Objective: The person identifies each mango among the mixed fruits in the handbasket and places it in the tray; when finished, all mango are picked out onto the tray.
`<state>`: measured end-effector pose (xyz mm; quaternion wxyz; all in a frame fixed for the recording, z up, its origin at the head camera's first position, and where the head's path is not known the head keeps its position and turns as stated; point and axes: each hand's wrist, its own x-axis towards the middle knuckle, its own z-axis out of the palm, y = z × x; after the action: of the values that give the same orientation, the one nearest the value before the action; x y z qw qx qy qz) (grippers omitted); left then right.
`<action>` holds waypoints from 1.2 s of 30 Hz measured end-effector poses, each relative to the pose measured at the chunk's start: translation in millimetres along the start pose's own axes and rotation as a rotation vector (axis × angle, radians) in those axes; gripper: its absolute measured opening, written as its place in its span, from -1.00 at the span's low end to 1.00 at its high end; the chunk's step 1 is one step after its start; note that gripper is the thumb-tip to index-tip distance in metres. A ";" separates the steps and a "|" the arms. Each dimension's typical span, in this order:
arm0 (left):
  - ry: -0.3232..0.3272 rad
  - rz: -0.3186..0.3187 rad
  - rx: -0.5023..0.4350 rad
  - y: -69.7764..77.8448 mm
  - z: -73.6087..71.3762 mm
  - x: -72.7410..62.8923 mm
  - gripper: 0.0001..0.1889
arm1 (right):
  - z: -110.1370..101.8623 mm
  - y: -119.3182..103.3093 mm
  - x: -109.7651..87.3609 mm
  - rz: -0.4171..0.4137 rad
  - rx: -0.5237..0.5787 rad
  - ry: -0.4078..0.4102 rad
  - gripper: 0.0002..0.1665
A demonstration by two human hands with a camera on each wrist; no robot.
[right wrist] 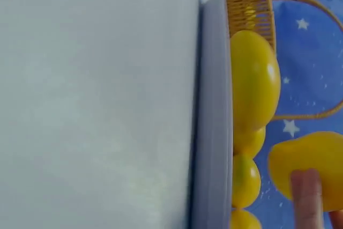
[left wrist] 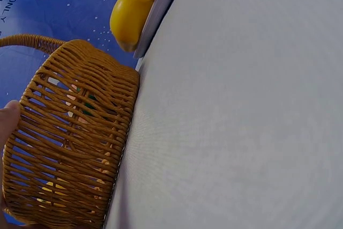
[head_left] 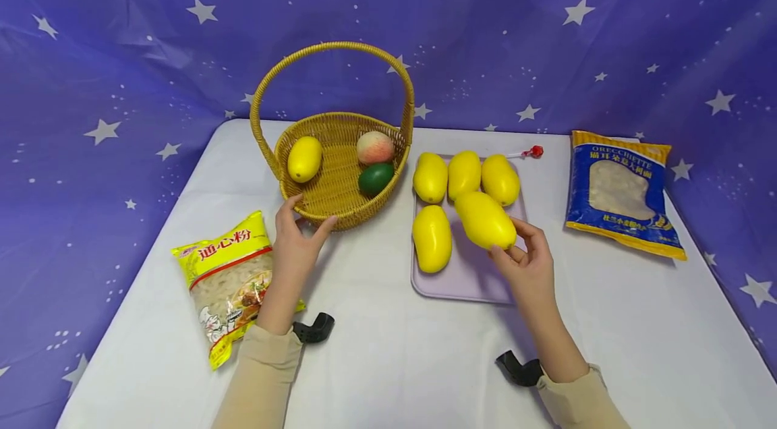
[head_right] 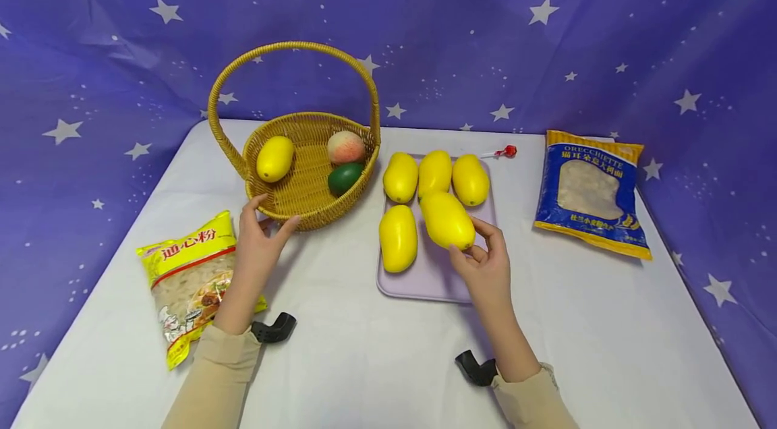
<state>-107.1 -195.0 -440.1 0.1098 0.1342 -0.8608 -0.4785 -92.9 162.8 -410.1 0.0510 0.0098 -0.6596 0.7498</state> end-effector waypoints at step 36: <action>0.005 0.016 0.013 -1.2 0.1 0.9 -0.08 | 5.9 37.2 6.1 0.274 -0.074 0.015 -0.32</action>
<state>-107.8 -195.8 -441.1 0.1148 0.1294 -0.8646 -0.4718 -102.6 152.8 -445.7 -0.0466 -0.0877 -0.6815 0.7251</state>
